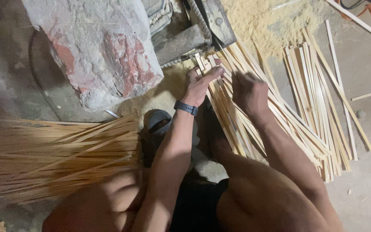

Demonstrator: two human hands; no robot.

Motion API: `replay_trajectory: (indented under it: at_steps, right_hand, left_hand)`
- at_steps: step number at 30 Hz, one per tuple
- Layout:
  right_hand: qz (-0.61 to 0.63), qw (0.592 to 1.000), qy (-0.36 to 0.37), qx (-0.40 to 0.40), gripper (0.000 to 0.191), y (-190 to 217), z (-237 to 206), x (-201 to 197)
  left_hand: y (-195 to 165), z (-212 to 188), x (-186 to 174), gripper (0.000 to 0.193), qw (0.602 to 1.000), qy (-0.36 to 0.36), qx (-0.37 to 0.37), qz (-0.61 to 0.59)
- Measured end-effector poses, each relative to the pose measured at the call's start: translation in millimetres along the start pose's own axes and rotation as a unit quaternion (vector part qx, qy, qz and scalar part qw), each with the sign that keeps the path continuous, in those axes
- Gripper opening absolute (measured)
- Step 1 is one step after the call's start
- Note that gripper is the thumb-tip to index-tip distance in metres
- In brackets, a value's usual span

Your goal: The person sits on the floor and repeatedly pushes thin wooden sticks through a sharpening machine to shape their ends. They gather the processed sticks into a bundle and secure them with a rubber band.

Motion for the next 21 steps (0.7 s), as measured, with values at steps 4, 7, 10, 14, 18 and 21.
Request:
replay_trajectory:
  at_steps: [4,7,10,14,18,21]
  right_hand:
    - [0.037,0.997,-0.029,-0.065,0.022,22,38,26]
    - [0.055,0.998,-0.006,-0.041,0.03,27,51,35]
    - [-0.003,1.0,0.016,-0.017,0.01,23,43,23]
    - [-0.06,0.982,-0.081,-0.16,0.02,42,2,-39]
    - [-0.019,0.996,-0.036,-0.074,0.011,23,-15,-26]
    - [-0.031,0.999,0.028,0.013,0.015,2,-2,4]
  left_hand:
    - [16,7,-21,0.074,0.994,-0.09,-0.055,0.028]
    - [19,10,-33,0.086,0.983,-0.14,-0.057,0.102]
    - [28,10,-36,0.1,0.975,-0.16,-0.106,0.113]
    - [26,11,-13,0.104,0.99,-0.07,-0.099,0.069]
    - [-1,11,2,0.065,0.999,-0.026,0.01,0.016]
    - [3,9,0,0.041,0.996,-0.042,-0.025,0.075]
Point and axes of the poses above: each hand's wrist, its own z-axis towards the middle knuckle, its own x-axis out of the palm, y = z × x, the point moved 10 cm from there along z, towards the middle knuckle, and after that the axes turned 14 degrees about -y, right-handed, at the moved point
